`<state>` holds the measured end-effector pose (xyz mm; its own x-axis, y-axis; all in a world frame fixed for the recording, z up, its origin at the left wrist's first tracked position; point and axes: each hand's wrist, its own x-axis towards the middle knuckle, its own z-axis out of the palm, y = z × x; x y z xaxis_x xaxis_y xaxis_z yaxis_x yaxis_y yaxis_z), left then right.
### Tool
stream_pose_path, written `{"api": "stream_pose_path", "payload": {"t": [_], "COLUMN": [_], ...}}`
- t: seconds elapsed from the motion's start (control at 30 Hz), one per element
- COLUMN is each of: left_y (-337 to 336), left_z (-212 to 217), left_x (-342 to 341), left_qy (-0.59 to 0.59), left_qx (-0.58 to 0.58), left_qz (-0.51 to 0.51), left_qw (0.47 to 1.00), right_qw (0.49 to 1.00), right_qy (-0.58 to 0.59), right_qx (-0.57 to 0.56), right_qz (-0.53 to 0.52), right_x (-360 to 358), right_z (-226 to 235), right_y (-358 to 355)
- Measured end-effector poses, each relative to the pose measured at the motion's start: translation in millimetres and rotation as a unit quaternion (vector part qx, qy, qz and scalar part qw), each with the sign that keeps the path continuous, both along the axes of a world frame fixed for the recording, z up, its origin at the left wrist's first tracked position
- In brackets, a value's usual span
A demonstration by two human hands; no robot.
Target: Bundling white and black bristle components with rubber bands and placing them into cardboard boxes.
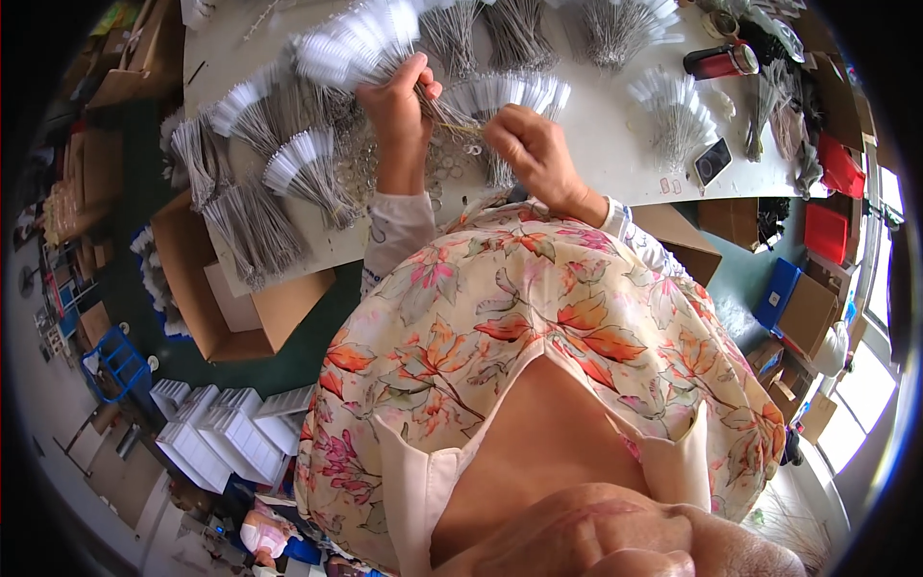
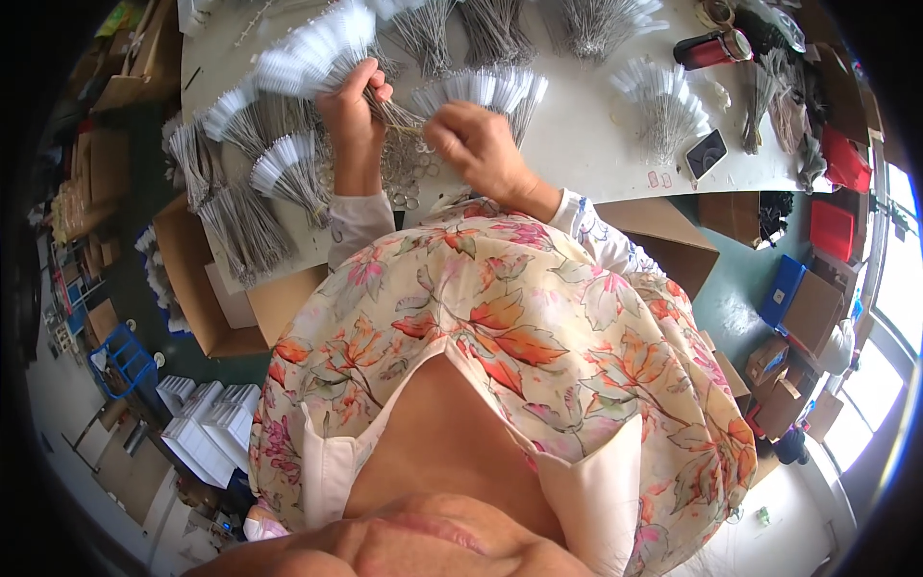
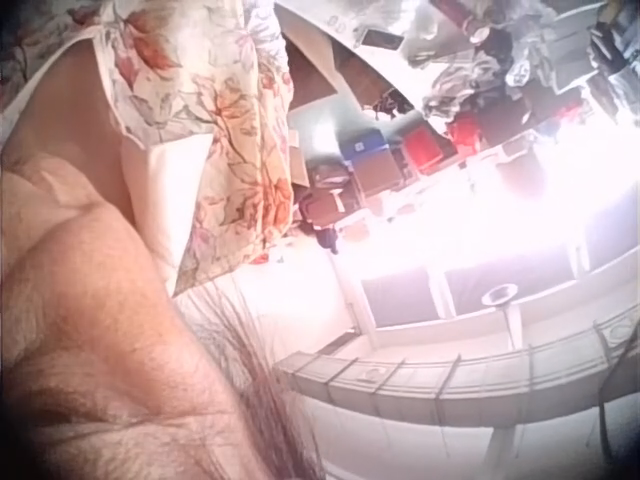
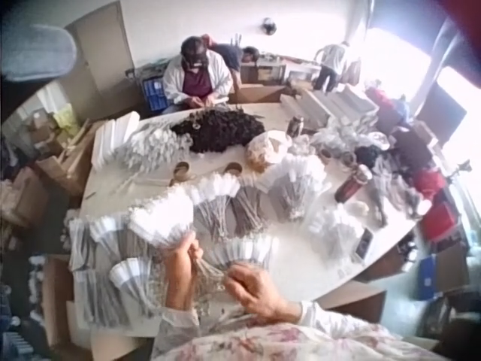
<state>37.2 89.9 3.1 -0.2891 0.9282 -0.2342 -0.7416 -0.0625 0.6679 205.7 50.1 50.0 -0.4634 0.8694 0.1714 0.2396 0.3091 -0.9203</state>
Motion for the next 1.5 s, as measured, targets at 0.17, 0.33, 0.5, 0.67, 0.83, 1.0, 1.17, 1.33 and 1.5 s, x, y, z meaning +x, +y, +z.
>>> {"api": "stream_pose_path", "payload": {"t": [0.17,0.33,0.5,0.67,0.83,1.0,1.17,1.33,1.5], "left_y": [13.3,24.3,20.4,42.1,34.1,41.0,58.5,62.9,62.0], "left_z": [15.1,15.0,21.3,-8.5,-11.0,7.4,6.6,-10.1,-49.6], "left_x": [-10.6,-17.7,-10.7,-13.8,-7.1,-15.4,-45.7,-85.4,-65.3], "left_qy": [0.022,-0.186,-0.060,-0.297,-0.192,-0.193,0.115,0.256,0.338], "left_qx": [-0.004,0.021,-0.012,0.096,-0.017,0.042,0.076,0.059,0.094], "left_qz": [0.022,-0.015,-0.103,0.007,-0.086,-0.094,0.241,0.204,0.199], "left_qw": [1.000,0.982,0.993,0.950,0.977,0.976,0.961,0.943,0.915], "right_qw": [0.984,0.977,0.939,0.963,0.938,0.959,0.983,0.923,0.875], "right_qy": [-0.045,-0.085,-0.194,0.018,-0.196,-0.193,-0.005,0.113,0.152], "right_qx": [0.094,0.195,0.283,-0.269,0.285,0.184,-0.186,-0.366,-0.458], "right_qz": [0.144,0.000,0.007,0.004,-0.033,-0.094,0.005,-0.029,-0.031], "right_x": [-4.0,16.8,22.3,12.3,28.7,28.4,-7.7,-0.6,27.3], "right_z": [11.6,-15.5,-12.7,-44.5,-20.1,-37.8,-39.1,-1.8,-32.0], "right_y": [-1.2,38.8,36.6,21.3,44.1,39.0,-14.2,-2.6,5.4]}}
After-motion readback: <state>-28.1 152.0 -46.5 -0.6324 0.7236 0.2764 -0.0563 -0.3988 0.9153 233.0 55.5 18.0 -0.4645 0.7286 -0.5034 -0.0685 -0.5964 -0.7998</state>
